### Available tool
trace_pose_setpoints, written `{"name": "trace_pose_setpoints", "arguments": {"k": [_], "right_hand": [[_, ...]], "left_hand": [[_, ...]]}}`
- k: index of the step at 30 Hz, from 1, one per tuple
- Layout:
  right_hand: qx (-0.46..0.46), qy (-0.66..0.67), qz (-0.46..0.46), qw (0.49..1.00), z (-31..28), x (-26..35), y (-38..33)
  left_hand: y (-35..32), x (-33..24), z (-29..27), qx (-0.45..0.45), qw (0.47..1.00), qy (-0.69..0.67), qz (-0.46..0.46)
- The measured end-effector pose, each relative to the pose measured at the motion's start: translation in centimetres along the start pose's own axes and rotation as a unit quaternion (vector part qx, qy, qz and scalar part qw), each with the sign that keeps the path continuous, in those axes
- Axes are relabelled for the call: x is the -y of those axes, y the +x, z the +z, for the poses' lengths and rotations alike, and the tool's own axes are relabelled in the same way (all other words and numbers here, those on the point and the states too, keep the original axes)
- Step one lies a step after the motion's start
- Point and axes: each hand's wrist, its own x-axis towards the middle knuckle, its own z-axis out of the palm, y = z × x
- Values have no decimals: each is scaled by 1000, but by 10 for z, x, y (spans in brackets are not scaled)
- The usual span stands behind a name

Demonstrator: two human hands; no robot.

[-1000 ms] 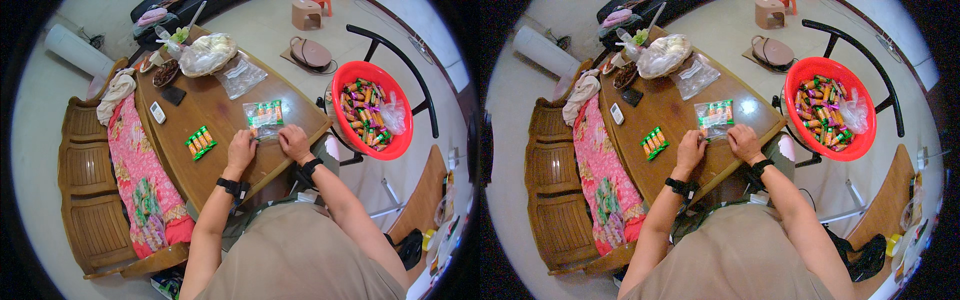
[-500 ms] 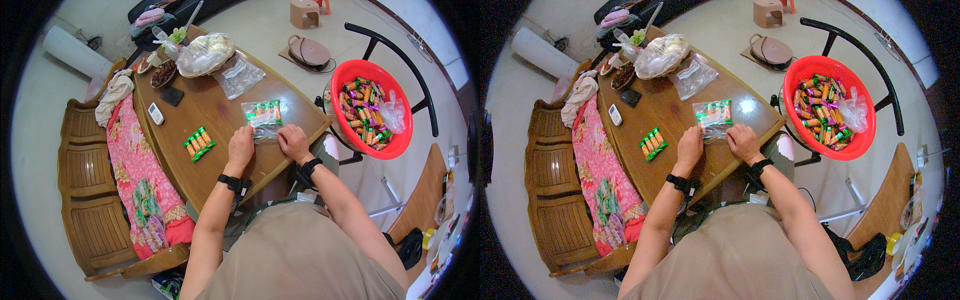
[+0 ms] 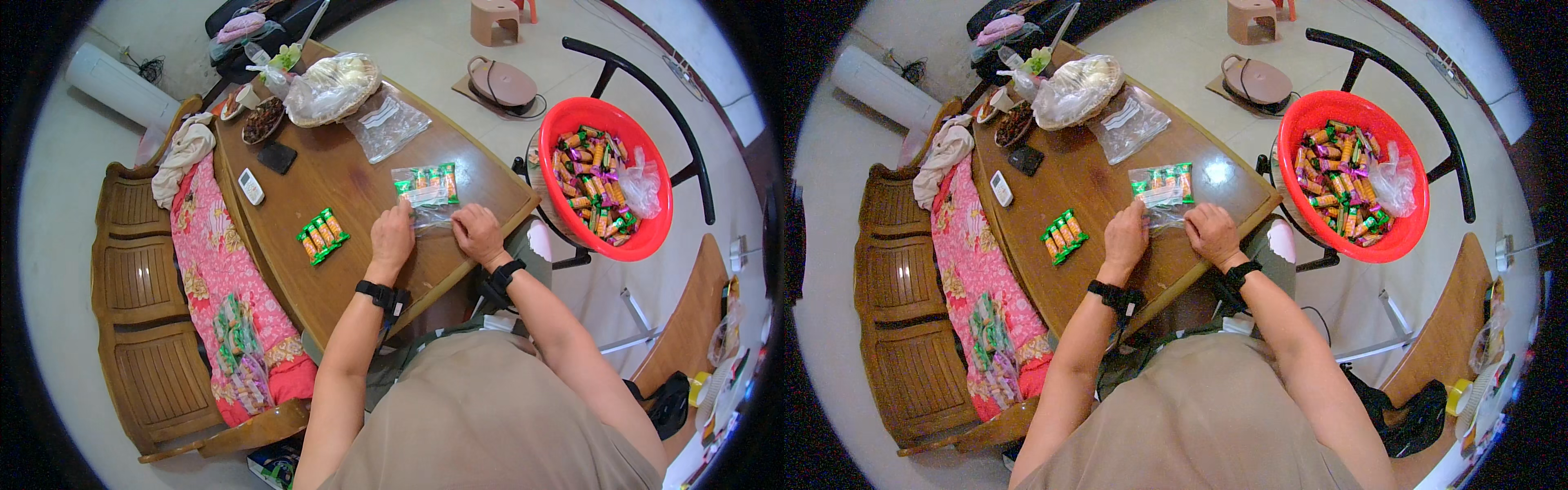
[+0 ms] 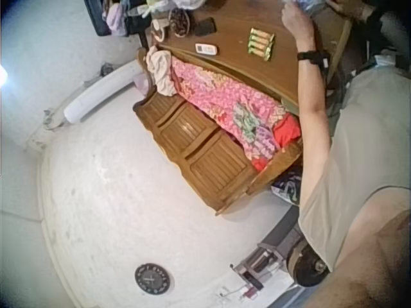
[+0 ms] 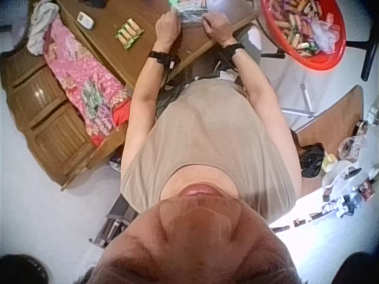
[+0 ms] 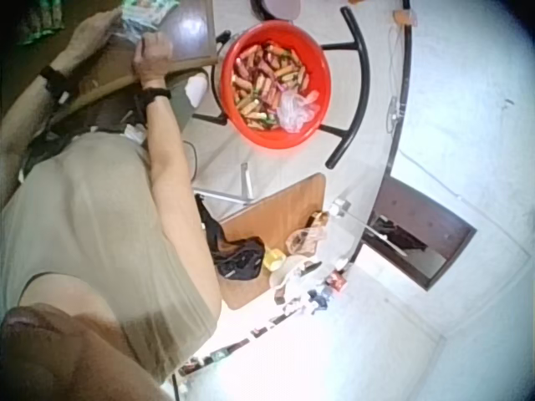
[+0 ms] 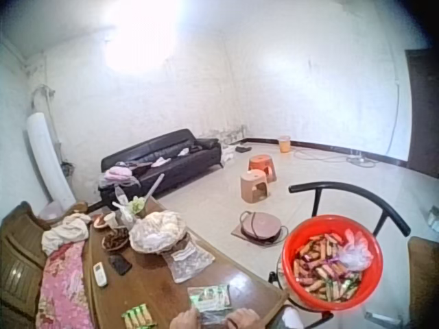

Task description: Sorting and bagging individual snack packages from a large bowl onto a table.

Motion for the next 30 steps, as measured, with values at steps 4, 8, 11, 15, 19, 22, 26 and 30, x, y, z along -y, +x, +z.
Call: {"name": "trace_pose_setpoints", "arguments": {"k": [4,8,11,15,19,22,26,30], "right_hand": [[2,-1,6,1000,0,0,0],[12,-3,8,1000,-1,1,0],[10,1,6,1000,-1,1,0],[12,0,6,1000,-1,1,-1],[7,-6,0,1000,-1,1,0],[7,-7,-2,1000,-1,2,1],[9,-9,-2,1000,0,0,-1],[7,-4,-6,1000,0,0,-1]], "left_hand": [[5,2,3,-21,1000,5,-9],[8,0,4,-25,998,32,-44],[9,-1,4,-31,998,40,-40],[11,-1,5,-27,997,52,-40],[12,3,10,-24,997,58,-47],[13,3,11,-3,996,66,-66],[17,3,12,2,994,78,-72],[18,9,17,-50,993,98,-36]]}}
